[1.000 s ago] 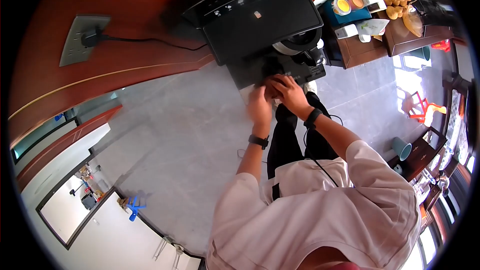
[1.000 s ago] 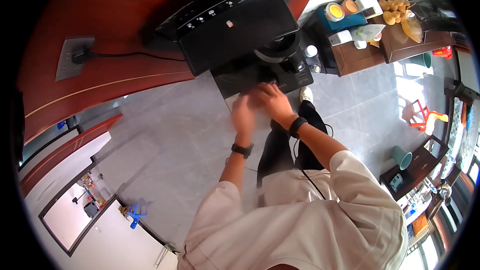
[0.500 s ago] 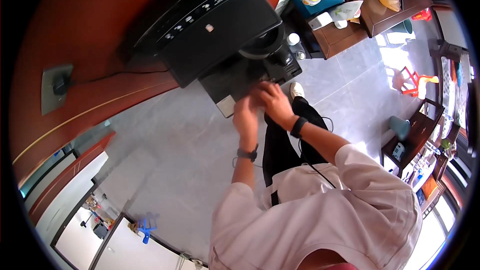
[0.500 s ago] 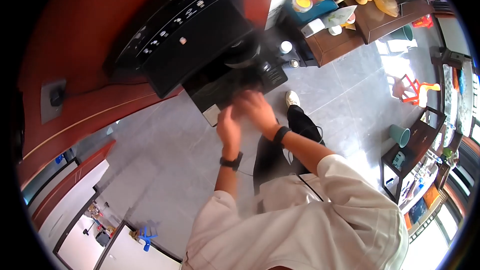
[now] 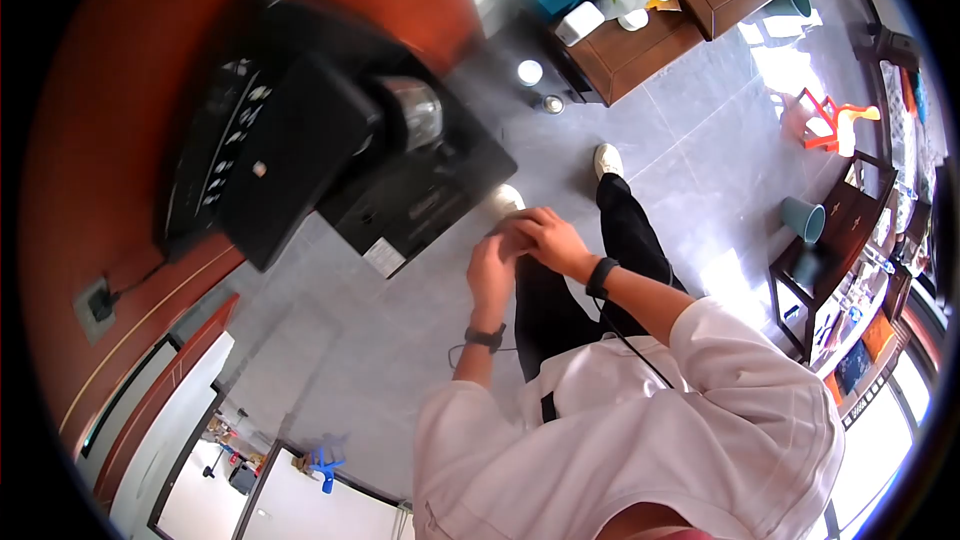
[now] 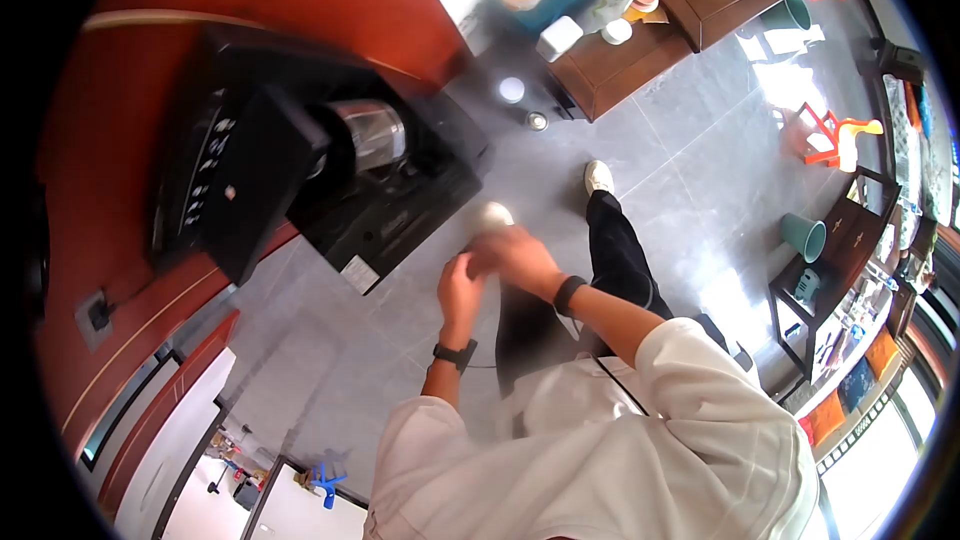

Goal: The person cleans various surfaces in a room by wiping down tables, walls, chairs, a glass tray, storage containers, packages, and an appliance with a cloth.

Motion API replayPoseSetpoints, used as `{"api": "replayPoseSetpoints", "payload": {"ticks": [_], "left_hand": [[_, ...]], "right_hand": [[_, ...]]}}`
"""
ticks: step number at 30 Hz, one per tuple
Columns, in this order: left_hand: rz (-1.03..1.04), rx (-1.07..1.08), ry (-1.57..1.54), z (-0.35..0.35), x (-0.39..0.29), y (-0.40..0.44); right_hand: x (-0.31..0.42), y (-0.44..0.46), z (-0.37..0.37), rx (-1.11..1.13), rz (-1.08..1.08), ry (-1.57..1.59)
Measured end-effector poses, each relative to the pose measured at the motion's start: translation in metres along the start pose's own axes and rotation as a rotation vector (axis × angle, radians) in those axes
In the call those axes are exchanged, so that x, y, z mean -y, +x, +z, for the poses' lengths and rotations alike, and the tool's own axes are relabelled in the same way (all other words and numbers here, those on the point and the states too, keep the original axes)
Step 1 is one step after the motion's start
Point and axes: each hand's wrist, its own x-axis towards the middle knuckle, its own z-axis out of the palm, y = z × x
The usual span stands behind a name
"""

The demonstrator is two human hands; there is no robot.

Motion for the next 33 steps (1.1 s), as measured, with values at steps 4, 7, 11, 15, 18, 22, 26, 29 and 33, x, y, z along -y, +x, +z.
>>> {"api": "replayPoseSetpoints", "payload": {"ticks": [4,7,11,15,18,22,26,29,33], "left_hand": [[0.039,0.157,0.014,0.094,-0.046,0.047],[0.103,0.174,-0.080,0.169,-0.080,0.098],[0.056,0.143,-0.230,0.252,-0.127,0.162],[0.039,0.080,-0.157,0.313,-0.159,0.207],[0.066,0.050,-0.105,0.333,-0.158,0.229],[-0.043,0.073,-0.078,0.348,-0.126,0.238],[-0.008,0.014,-0.015,0.357,-0.126,0.243],[0.095,-0.087,-0.008,0.365,-0.140,0.259],[0.143,-0.089,-0.016,0.377,-0.178,0.298]], "right_hand": [[-0.114,-0.010,-0.045,-0.067,0.068,-0.060],[-0.177,0.006,-0.100,-0.102,0.107,-0.052],[-0.254,0.037,-0.143,-0.257,0.144,-0.039],[-0.326,0.062,-0.162,-0.401,0.162,-0.048],[-0.360,0.076,-0.147,-0.472,0.141,-0.049],[-0.363,0.102,-0.128,-0.549,0.065,-0.088],[-0.373,0.110,-0.130,-0.497,0.059,-0.070],[-0.383,0.119,-0.154,-0.474,0.023,-0.073],[-0.406,0.137,-0.186,-0.540,0.071,-0.076]]}}
